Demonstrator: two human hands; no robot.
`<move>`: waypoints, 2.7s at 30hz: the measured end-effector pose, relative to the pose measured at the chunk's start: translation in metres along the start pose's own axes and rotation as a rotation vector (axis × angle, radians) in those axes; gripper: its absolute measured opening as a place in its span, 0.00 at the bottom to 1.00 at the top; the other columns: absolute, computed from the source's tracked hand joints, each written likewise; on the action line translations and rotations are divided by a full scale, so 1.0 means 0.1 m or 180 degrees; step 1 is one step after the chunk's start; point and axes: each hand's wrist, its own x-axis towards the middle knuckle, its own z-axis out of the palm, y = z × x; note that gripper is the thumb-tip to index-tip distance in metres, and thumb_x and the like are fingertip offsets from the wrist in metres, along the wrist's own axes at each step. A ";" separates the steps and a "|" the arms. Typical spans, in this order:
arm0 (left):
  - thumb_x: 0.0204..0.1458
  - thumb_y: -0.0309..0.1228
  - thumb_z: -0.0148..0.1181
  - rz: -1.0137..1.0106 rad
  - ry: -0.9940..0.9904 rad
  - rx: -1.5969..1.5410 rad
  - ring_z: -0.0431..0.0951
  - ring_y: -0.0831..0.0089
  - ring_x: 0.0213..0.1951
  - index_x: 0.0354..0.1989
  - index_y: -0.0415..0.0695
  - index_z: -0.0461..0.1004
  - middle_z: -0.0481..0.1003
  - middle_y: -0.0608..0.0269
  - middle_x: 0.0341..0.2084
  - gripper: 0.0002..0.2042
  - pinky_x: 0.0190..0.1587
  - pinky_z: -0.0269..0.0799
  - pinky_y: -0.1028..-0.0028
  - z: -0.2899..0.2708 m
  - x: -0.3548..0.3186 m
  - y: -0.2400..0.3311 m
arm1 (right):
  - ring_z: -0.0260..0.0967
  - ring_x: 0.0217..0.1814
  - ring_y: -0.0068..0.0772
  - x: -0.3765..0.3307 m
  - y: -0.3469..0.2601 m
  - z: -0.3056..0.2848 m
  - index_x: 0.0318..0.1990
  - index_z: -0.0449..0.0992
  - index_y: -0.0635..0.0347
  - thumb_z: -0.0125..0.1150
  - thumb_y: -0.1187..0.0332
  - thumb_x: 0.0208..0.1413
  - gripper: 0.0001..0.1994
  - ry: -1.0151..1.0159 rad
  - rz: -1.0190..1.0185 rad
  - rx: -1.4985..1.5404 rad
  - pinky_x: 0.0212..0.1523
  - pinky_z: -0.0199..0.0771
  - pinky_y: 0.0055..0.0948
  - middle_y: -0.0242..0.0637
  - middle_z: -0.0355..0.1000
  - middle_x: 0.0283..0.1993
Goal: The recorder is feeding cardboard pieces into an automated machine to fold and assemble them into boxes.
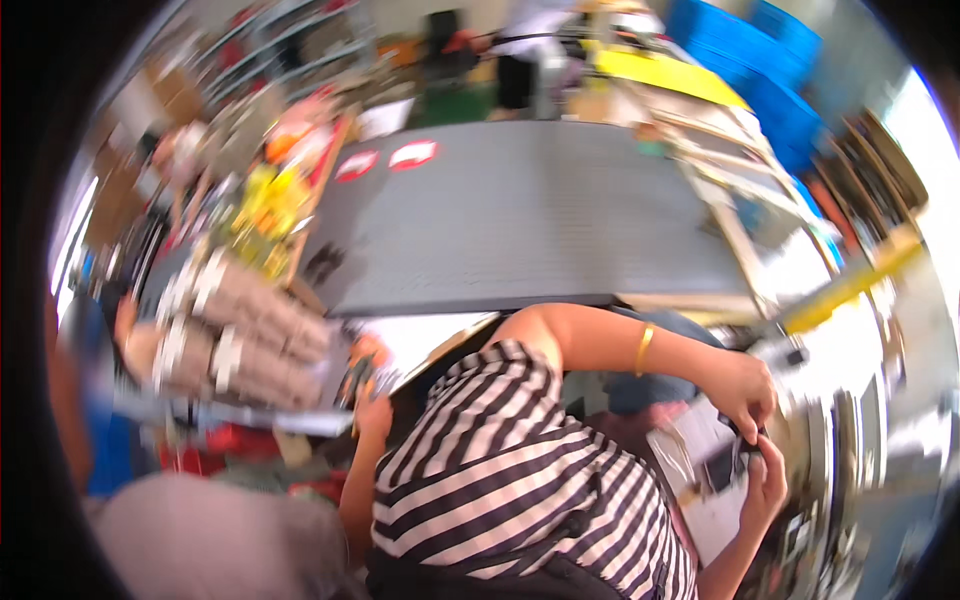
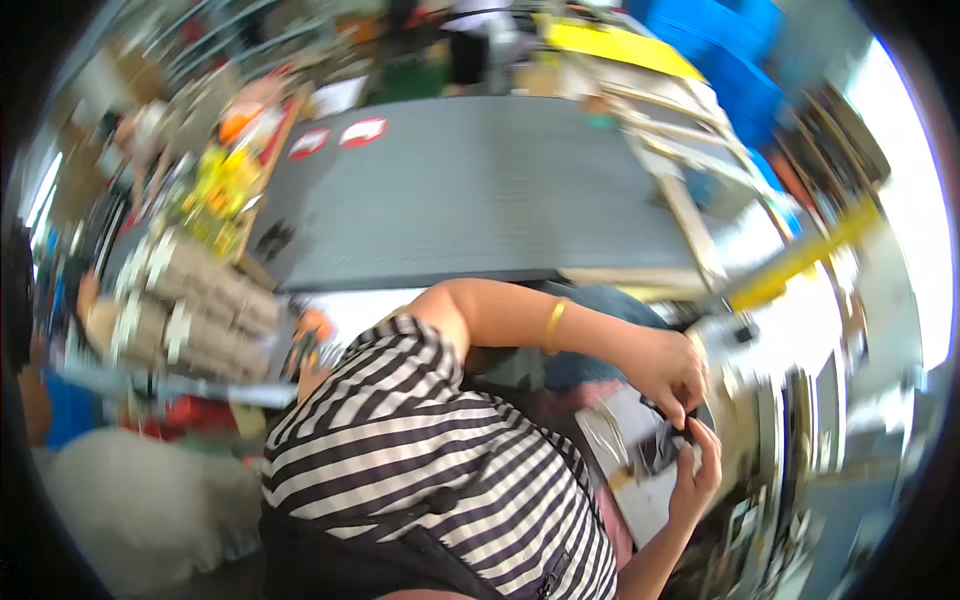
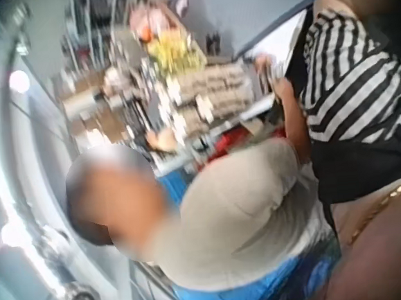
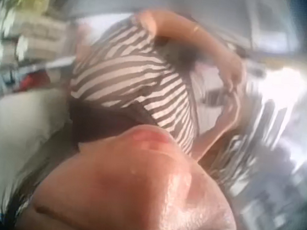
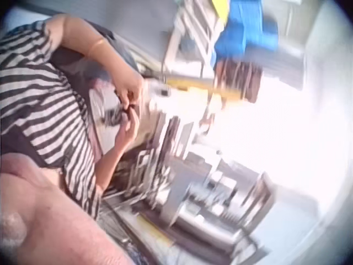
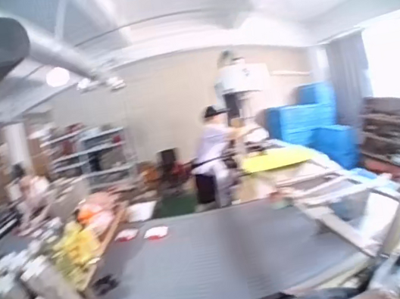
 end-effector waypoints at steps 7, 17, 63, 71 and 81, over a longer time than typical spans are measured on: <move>0.49 0.38 0.68 0.0063 -0.1000 -0.0769 0.73 0.73 0.26 0.33 0.47 0.81 0.75 0.64 0.25 0.09 0.28 0.68 0.74 0.55 1.01 0.22 | 0.68 0.57 0.31 -0.83 0.27 -0.58 0.54 0.72 0.65 0.59 0.71 0.55 0.18 0.0715 0.0767 0.1251 0.59 0.62 0.28 0.39 0.73 0.52; 0.39 0.32 0.74 0.0280 -0.0872 -0.0406 0.69 0.61 0.50 0.42 0.47 0.77 0.74 0.61 0.41 0.19 0.55 0.64 0.62 1.54 2.14 -0.08 | 0.68 0.52 0.39 -1.15 0.69 -1.57 0.57 0.70 0.58 0.68 0.65 0.47 0.27 0.1880 0.0259 -0.1116 0.58 0.61 0.38 0.36 0.75 0.48; 0.60 0.41 0.47 -0.7657 0.4731 0.2834 0.75 0.50 0.48 0.45 0.47 0.74 0.72 0.47 0.46 0.15 0.51 0.70 0.57 -0.81 -7.27 0.68 | 0.75 0.41 0.28 1.72 -0.98 3.10 0.48 0.75 0.66 0.52 0.75 0.59 0.12 -0.2817 0.0415 0.1246 0.44 0.73 0.26 0.42 0.78 0.39; 0.51 0.33 0.57 -0.7695 0.2593 0.2320 0.82 0.61 0.38 0.34 0.44 0.81 0.80 0.56 0.33 0.08 0.38 0.78 0.64 -1.11 -7.26 0.19 | 0.75 0.41 0.29 1.79 -1.22 3.31 0.48 0.75 0.68 0.53 0.75 0.59 0.11 -0.2962 0.0653 0.1028 0.45 0.74 0.27 0.43 0.78 0.39; 0.49 0.39 0.67 -0.2973 0.1811 -0.0600 0.77 0.76 0.31 0.32 0.42 0.80 0.79 0.63 0.27 0.12 0.35 0.72 0.71 -1.66 -3.31 -0.49 | 0.74 0.41 0.29 1.36 -0.92 2.29 0.44 0.77 0.66 0.53 0.77 0.56 0.10 -0.1150 -0.0220 0.0879 0.47 0.72 0.27 0.39 0.77 0.39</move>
